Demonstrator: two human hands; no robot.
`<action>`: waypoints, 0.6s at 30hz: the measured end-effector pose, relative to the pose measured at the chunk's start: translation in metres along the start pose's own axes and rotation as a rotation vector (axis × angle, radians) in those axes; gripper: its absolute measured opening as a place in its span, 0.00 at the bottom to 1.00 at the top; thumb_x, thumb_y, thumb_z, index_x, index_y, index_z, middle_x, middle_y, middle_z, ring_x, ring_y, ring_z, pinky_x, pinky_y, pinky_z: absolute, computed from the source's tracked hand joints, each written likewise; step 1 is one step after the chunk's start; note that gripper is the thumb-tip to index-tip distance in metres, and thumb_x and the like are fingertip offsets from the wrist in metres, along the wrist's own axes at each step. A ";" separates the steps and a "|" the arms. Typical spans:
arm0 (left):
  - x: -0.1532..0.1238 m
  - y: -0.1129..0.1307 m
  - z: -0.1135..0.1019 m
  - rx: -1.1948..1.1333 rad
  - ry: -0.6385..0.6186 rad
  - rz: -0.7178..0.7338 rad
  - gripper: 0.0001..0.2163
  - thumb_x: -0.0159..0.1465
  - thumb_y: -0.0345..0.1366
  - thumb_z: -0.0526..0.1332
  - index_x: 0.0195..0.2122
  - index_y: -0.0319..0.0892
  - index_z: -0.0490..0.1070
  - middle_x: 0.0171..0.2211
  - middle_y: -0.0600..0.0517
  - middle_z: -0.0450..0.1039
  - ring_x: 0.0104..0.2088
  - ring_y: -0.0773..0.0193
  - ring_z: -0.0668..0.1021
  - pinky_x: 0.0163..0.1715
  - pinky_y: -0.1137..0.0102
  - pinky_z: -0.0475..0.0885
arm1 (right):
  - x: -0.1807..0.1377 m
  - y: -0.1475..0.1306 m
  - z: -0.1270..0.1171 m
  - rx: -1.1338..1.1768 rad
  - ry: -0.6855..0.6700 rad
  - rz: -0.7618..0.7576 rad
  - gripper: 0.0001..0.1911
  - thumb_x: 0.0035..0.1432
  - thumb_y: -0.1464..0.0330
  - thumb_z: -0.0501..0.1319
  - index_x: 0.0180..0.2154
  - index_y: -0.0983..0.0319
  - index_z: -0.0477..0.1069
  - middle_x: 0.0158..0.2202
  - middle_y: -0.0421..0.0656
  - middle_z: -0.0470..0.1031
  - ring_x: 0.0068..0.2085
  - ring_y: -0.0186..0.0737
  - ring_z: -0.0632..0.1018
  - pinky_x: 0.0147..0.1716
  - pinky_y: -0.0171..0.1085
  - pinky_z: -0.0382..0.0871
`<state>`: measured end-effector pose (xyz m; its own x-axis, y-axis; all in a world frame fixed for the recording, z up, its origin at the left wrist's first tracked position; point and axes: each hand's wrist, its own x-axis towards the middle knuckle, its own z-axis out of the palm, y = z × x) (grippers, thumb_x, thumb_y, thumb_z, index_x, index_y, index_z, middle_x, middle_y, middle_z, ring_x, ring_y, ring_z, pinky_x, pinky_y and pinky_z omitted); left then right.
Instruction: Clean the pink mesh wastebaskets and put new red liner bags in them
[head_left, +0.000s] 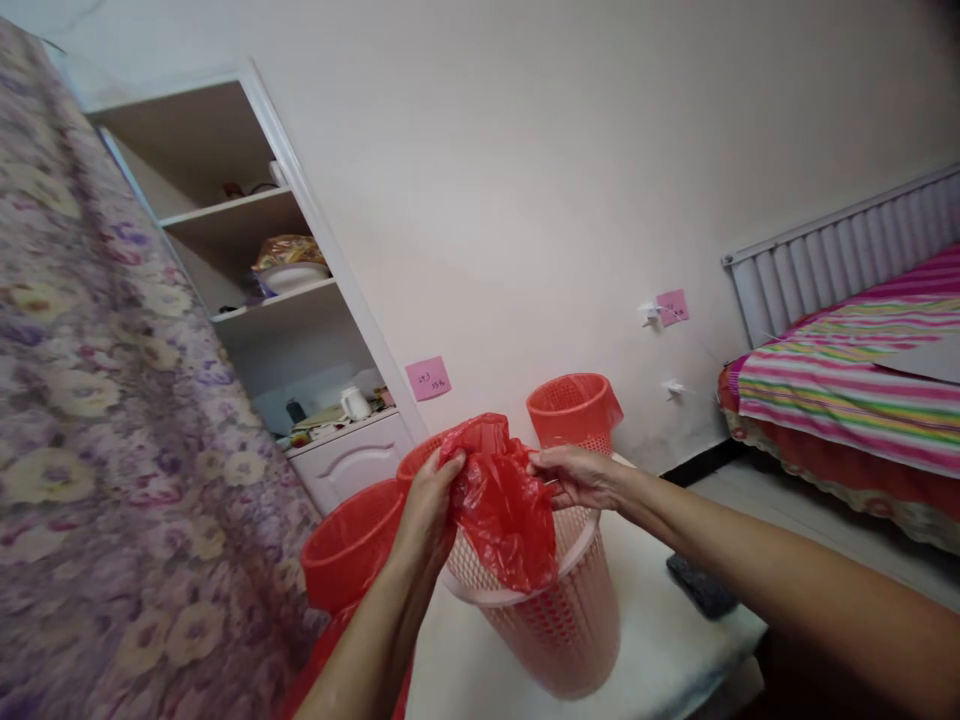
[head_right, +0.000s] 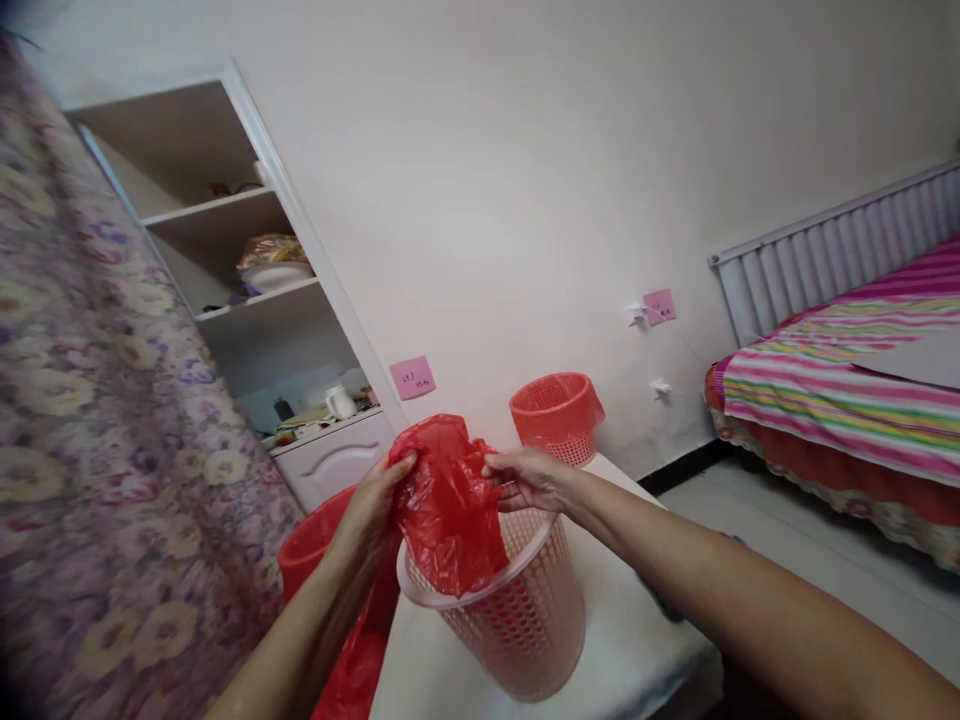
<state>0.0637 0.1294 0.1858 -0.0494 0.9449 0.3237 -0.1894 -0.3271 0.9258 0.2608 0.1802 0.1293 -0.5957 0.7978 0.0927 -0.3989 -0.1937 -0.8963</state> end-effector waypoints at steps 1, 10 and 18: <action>-0.001 0.000 -0.001 -0.008 0.001 -0.003 0.06 0.62 0.30 0.65 0.40 0.37 0.73 0.29 0.55 0.77 0.25 0.69 0.77 0.26 0.72 0.74 | -0.003 0.000 0.001 -0.006 -0.006 -0.006 0.15 0.59 0.58 0.64 0.31 0.64 0.72 0.28 0.40 0.76 0.29 0.33 0.77 0.33 0.34 0.74; -0.005 -0.012 0.019 -0.136 -0.002 -0.068 0.04 0.62 0.28 0.64 0.39 0.36 0.73 0.30 0.53 0.77 0.26 0.67 0.78 0.27 0.71 0.75 | -0.006 0.012 0.016 -0.198 -0.086 -0.158 0.21 0.39 0.65 0.77 0.37 0.66 0.78 0.33 0.43 0.81 0.31 0.36 0.77 0.33 0.34 0.69; 0.002 -0.004 -0.047 -0.227 0.393 -0.075 0.03 0.67 0.29 0.61 0.35 0.37 0.71 0.31 0.56 0.74 0.27 0.70 0.77 0.28 0.73 0.76 | -0.003 0.024 -0.054 0.226 0.222 -0.312 0.07 0.49 0.77 0.65 0.30 0.62 0.70 0.28 0.40 0.77 0.30 0.35 0.78 0.35 0.34 0.75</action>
<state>0.0183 0.1334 0.1733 -0.3868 0.9146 0.1181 -0.4150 -0.2870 0.8634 0.2912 0.2042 0.0842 -0.2678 0.9365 0.2265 -0.6932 -0.0240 -0.7203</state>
